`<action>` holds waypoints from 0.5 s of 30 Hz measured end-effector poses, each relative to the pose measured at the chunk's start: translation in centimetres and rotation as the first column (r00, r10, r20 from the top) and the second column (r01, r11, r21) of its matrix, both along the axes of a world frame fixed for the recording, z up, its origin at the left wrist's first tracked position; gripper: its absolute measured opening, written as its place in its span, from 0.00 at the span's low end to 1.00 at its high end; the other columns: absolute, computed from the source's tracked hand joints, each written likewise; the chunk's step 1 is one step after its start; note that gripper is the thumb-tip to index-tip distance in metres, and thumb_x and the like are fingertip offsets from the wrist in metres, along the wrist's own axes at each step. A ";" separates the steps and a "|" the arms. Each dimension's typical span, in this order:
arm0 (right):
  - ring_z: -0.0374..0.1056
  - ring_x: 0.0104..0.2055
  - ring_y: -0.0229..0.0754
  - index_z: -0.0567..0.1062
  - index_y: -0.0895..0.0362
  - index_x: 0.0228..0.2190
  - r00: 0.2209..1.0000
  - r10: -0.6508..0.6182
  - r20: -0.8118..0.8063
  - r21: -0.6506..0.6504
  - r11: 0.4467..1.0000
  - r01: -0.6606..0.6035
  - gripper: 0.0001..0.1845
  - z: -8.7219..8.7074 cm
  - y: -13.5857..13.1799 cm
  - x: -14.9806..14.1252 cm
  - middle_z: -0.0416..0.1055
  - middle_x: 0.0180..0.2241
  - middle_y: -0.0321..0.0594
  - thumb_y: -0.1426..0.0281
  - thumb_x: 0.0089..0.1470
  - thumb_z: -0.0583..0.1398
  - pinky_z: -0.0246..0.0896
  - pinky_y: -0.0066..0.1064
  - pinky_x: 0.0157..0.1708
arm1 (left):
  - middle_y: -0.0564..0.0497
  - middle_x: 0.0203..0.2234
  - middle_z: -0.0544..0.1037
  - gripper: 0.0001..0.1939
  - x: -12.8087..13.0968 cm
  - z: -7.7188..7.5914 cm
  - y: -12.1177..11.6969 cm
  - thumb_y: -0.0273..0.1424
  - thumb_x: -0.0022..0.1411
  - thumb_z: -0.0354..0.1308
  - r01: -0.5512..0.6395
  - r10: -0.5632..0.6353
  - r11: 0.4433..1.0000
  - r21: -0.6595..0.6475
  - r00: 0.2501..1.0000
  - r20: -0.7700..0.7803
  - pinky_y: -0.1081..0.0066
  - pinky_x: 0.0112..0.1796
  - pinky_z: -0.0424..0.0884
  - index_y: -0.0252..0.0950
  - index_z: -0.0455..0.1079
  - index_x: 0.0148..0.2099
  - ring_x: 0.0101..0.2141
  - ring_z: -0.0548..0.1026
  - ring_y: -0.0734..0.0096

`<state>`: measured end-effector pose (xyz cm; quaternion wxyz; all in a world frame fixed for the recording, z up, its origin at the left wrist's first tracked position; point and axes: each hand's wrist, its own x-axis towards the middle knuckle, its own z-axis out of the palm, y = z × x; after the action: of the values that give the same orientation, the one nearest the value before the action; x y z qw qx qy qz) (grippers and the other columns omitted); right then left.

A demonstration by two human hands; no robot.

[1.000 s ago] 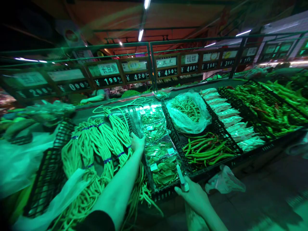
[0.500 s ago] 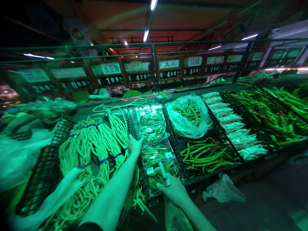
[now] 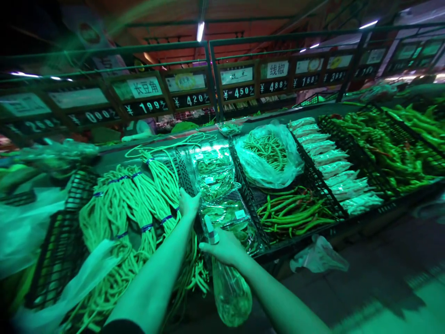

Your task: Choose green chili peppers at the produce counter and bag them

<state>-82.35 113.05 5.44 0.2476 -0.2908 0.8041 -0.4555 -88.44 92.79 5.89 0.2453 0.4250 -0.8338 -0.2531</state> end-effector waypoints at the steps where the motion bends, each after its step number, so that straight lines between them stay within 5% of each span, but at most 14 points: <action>1: 0.72 0.42 0.49 0.77 0.52 0.50 1.000 0.003 -0.004 0.002 1.000 -0.003 0.27 -0.1 -0.1 -0.1 0.79 0.38 0.39 0.55 0.49 0.65 0.63 0.35 0.44 | 0.28 0.59 0.68 0.43 0.1 0.0 0.0 0.40 0.59 0.64 0.000 0.000 1.000 0.001 1.000 0.001 0.56 0.54 0.70 0.25 0.50 0.67 0.58 0.70 0.45; 7: 0.72 0.45 0.50 0.75 0.53 0.51 0.968 -0.231 0.100 -0.175 0.953 0.246 0.29 -2.3 4.5 -5.6 0.78 0.38 0.39 0.53 0.50 0.63 0.62 0.38 0.48 | 0.28 0.59 0.68 0.45 -0.3 -0.3 -0.1 0.41 0.58 0.65 0.003 -0.002 1.000 0.018 1.000 -0.009 0.54 0.54 0.70 0.26 0.48 0.68 0.58 0.69 0.43; 10: 0.72 0.45 0.54 0.78 0.59 0.44 0.937 -0.285 0.201 -0.219 0.919 0.326 0.28 -3.1 6.6 -7.9 0.78 0.37 0.45 0.51 0.48 0.63 0.63 0.43 0.49 | 0.28 0.59 0.67 0.45 -0.5 -0.3 -0.1 0.40 0.58 0.64 0.001 -0.001 1.000 0.024 1.000 -0.015 0.54 0.54 0.71 0.26 0.48 0.68 0.59 0.69 0.43; 15: 0.71 0.49 0.52 0.78 0.57 0.44 0.970 -0.180 0.161 -0.253 0.943 0.217 0.27 -1.7 3.9 -7.3 0.77 0.45 0.44 0.51 0.49 0.62 0.62 0.41 0.52 | 0.28 0.60 0.66 0.44 -0.3 -0.1 -0.1 0.41 0.58 0.64 0.007 -0.006 1.000 0.031 1.000 -0.021 0.54 0.55 0.69 0.25 0.50 0.68 0.60 0.67 0.42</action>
<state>-89.67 116.94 3.79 0.2130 -0.2075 0.7412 -0.6018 -88.72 92.74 5.83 0.2466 0.4232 -0.8286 -0.2711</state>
